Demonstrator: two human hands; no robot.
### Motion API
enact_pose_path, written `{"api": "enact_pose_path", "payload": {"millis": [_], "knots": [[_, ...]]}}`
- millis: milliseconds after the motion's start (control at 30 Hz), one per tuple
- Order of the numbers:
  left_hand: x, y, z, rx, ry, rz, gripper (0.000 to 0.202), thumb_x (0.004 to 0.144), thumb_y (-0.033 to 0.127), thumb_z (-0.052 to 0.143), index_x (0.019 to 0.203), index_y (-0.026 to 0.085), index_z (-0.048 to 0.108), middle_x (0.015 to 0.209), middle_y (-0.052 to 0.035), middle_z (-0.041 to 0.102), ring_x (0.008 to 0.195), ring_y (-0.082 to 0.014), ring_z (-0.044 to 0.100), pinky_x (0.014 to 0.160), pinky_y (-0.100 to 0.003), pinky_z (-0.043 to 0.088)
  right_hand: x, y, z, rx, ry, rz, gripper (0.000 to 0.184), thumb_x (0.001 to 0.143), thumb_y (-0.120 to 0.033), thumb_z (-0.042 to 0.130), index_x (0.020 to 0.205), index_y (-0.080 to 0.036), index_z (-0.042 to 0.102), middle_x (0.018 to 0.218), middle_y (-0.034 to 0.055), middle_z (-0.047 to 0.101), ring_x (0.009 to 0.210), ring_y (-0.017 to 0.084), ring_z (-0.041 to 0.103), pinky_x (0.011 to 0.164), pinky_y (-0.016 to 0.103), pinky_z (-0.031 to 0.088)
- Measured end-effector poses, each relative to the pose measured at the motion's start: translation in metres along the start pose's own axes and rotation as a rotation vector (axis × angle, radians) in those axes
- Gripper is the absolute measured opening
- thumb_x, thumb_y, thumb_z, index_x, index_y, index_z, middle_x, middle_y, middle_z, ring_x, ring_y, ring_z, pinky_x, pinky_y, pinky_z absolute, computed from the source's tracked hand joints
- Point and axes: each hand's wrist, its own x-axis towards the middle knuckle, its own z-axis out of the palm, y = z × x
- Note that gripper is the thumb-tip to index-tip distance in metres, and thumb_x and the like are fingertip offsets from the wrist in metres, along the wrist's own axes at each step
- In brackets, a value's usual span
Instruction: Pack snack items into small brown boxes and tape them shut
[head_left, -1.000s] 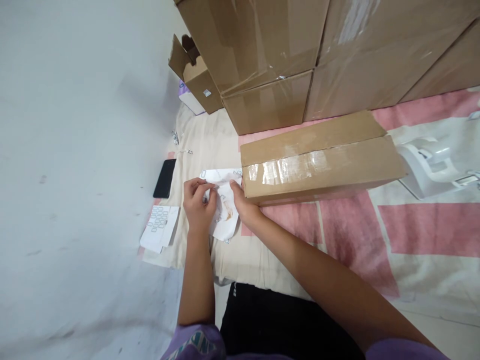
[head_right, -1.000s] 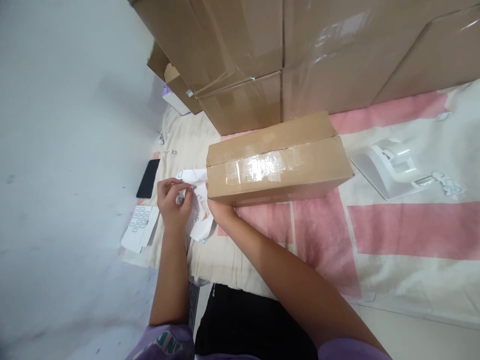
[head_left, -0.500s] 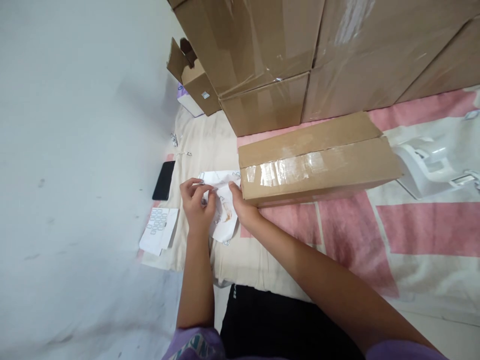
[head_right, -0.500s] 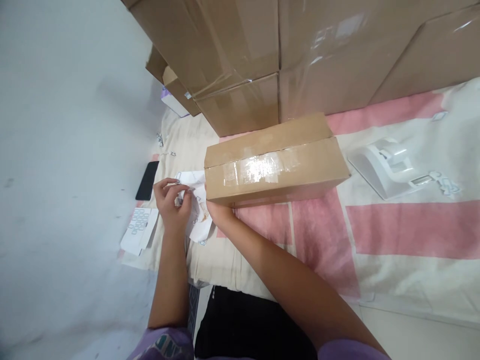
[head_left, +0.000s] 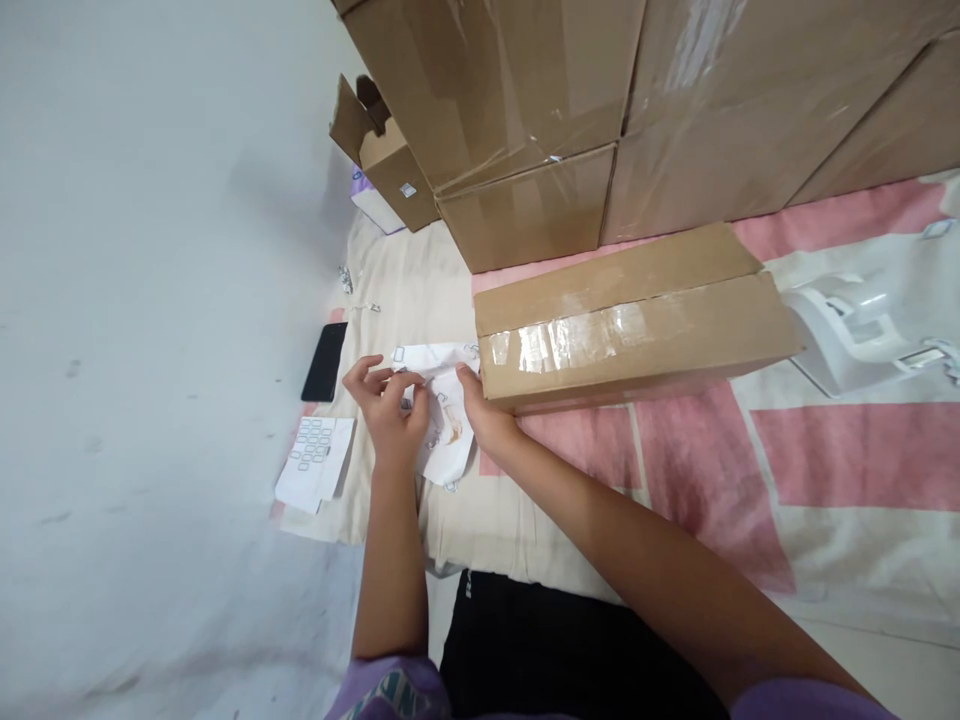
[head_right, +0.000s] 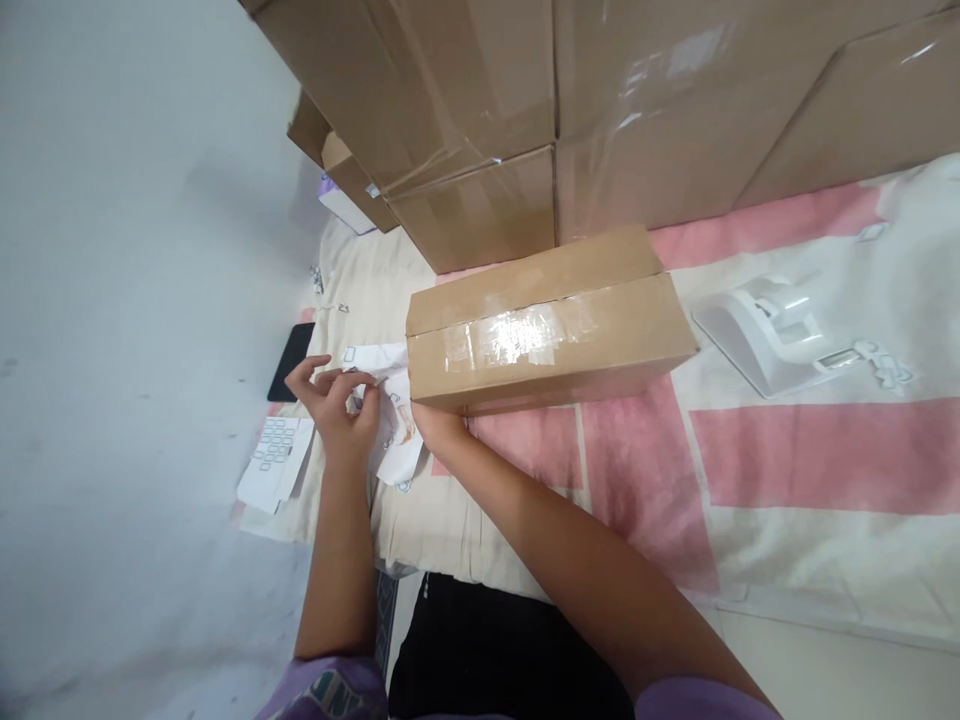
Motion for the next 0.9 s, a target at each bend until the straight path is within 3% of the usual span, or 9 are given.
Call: {"api": "enact_pose_path", "payload": {"millis": [233,400,533,900], "knots": [[0.0,0.0,0.0,-0.039,-0.012,-0.029,0.007,0.085,0.013,0.06,0.081,0.018,0.064,0.13,-0.0097,0.038,0.09,-0.0154,0.059,0.089,-0.039,0.054,0.0,-0.012,-0.001,-0.051,0.066,0.077,0.036,0.085,-0.048,0.072,0.113,-0.025,0.072,0.13,0.0081,0.07,0.141,0.032,0.047,0.127,0.044,0.024],[0.002,-0.001,0.001,-0.092,0.011,-0.007,0.009,0.083,0.01,0.06,0.08,0.017,0.064,0.129,-0.0089,0.038,0.092,-0.0155,0.059,0.09,-0.038,0.053,-0.006,-0.024,-0.001,-0.08,0.057,0.086,0.036,0.091,-0.045,0.063,0.115,-0.02,0.072,0.129,0.0106,0.069,0.14,0.032,0.05,0.126,0.048,0.027],[0.001,-0.002,0.001,-0.084,0.01,-0.01,0.008,0.082,0.01,0.06,0.08,0.017,0.064,0.129,-0.0093,0.038,0.093,-0.0163,0.059,0.088,-0.038,0.053,-0.01,-0.031,-0.003,-0.118,0.068,0.093,0.038,0.091,-0.044,0.064,0.118,-0.019,0.071,0.134,0.0116,0.067,0.145,0.033,0.045,0.128,0.05,0.021],[0.003,-0.002,0.002,-0.123,0.03,0.035,0.011,0.079,0.007,0.06,0.079,0.017,0.063,0.126,-0.0084,0.04,0.089,-0.0155,0.057,0.083,-0.036,0.051,-0.008,-0.032,-0.003,-0.165,0.046,0.106,0.035,0.092,-0.039,0.063,0.12,-0.019,0.069,0.139,0.0129,0.063,0.142,0.034,0.047,0.127,0.05,0.023]]}}
